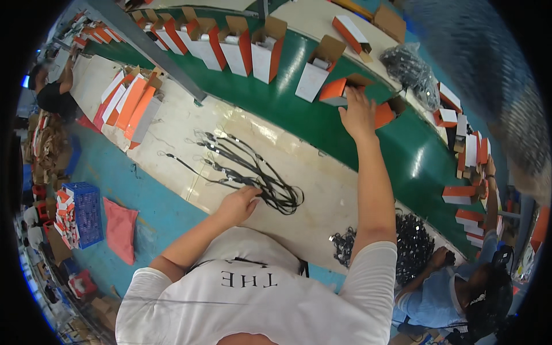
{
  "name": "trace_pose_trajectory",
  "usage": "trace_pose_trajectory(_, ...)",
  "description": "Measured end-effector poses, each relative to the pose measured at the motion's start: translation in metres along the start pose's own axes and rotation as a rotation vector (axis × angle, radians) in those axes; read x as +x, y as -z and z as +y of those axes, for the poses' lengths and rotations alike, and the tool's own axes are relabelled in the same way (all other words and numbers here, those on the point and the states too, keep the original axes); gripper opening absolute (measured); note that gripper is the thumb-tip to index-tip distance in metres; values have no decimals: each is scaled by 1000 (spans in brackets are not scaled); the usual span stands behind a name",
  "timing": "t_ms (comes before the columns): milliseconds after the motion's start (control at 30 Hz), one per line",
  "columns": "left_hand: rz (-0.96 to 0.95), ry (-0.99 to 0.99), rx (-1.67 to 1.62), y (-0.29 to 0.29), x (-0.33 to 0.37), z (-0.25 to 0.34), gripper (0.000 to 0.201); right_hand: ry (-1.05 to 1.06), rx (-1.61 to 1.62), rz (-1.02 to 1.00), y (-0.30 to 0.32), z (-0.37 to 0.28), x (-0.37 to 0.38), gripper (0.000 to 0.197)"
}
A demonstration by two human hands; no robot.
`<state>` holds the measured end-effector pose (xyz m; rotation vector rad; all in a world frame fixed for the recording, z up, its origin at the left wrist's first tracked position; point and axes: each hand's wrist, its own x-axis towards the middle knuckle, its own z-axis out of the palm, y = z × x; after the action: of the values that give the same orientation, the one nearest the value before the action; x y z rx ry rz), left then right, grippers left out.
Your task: The person sorts straps and charging cables by hand, places them into product boxes, and closes the boxes.
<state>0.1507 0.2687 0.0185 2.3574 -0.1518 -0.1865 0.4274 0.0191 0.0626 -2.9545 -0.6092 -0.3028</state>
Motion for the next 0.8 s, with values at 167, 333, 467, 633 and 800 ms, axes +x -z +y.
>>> trace_pose_trajectory(167,-41,-34,44,-16,-6,5,26,14,36,5,-24,28,22,52)
trace_pose_trajectory(333,6,-16,46,-18,-24,12,24,163,183,242,-6,-11,-19,33)
trace_pose_trajectory(467,-100,48,-168,-37,-23,7,20,140,819,-390,-73,-22,-162,18)
trace_pose_trajectory(633,-676,642,-1030,-58,-7,41,29,120,578,-195,-55,-52,-241,15)
trace_pose_trajectory(800,-790,976,-1280,-96,-8,95,43,-104,408,-37,8,-62,-285,8)
